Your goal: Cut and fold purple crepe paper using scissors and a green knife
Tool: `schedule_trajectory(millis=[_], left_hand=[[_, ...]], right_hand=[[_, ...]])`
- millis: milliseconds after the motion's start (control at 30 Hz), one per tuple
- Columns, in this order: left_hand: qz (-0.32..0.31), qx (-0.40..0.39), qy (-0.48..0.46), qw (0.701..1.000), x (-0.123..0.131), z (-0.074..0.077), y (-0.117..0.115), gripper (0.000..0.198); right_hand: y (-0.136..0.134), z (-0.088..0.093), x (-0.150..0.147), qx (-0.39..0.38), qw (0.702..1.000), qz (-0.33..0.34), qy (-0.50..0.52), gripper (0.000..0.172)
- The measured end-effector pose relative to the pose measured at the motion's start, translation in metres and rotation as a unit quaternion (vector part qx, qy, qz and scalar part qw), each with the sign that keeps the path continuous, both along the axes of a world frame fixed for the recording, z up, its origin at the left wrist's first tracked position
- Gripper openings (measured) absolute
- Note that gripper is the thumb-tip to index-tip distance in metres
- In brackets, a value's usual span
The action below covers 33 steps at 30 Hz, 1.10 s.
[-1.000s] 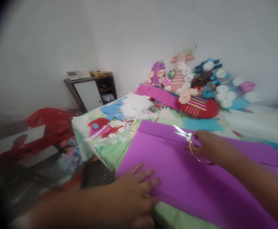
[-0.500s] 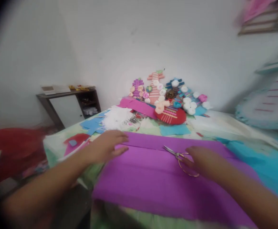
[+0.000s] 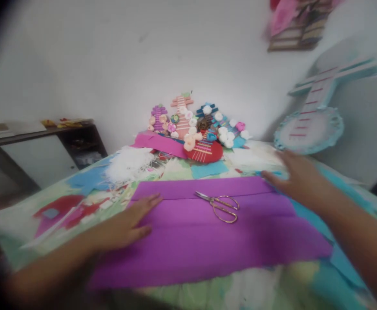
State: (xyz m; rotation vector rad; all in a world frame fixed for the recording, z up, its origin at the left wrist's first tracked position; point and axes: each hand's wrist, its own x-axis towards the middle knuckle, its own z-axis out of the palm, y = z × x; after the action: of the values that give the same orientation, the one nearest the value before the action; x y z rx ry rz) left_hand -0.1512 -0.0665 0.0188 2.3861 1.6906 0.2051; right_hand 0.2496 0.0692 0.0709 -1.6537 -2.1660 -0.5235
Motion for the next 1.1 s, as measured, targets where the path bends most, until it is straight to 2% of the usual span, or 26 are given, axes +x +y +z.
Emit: schedule_trajectory(millis=[100, 200, 300, 433, 667, 800, 933, 1100], left_hand=[[0.004, -0.009, 0.06, 0.998, 0.012, -0.013, 0.01, 0.067], [-0.026, -0.026, 0.108, 0.993, 0.008, -0.022, 0.017, 0.064], [-0.03, -0.023, 0.127, 0.991, -0.001, -0.03, 0.021, 0.063], [-0.031, -0.005, 0.134, 0.991, -0.005, -0.035, 0.024, 0.063], [-0.041, 0.016, 0.141, 0.989, -0.009, -0.044, 0.028, 0.062], [-0.032, 0.088, 0.153, 0.984, -0.017, -0.049, 0.028, 0.06], [-0.012, 0.185, 0.162, 0.969, -0.028, -0.041, 0.025, 0.057], [0.061, 0.268, 0.171, 0.946, -0.05, -0.028, 0.016, 0.058]], right_hand=[[-0.003, -0.039, -0.026, -0.096, 0.995, 0.02, -0.021, 0.07], [-0.013, -0.074, -0.041, -0.191, 0.976, 0.085, -0.053, 0.069], [-0.028, -0.09, -0.05, -0.242, 0.961, 0.12, -0.067, 0.069], [-0.038, -0.087, -0.054, -0.266, 0.955, 0.114, -0.068, 0.07], [-0.037, -0.082, -0.044, -0.3, 0.941, 0.14, -0.069, 0.071], [-0.039, -0.082, -0.042, -0.296, 0.941, 0.147, -0.075, 0.071], [-0.041, -0.076, -0.036, -0.257, 0.951, 0.142, -0.094, 0.071], [-0.034, -0.072, -0.012, -0.16, 0.976, 0.112, -0.092, 0.069]])
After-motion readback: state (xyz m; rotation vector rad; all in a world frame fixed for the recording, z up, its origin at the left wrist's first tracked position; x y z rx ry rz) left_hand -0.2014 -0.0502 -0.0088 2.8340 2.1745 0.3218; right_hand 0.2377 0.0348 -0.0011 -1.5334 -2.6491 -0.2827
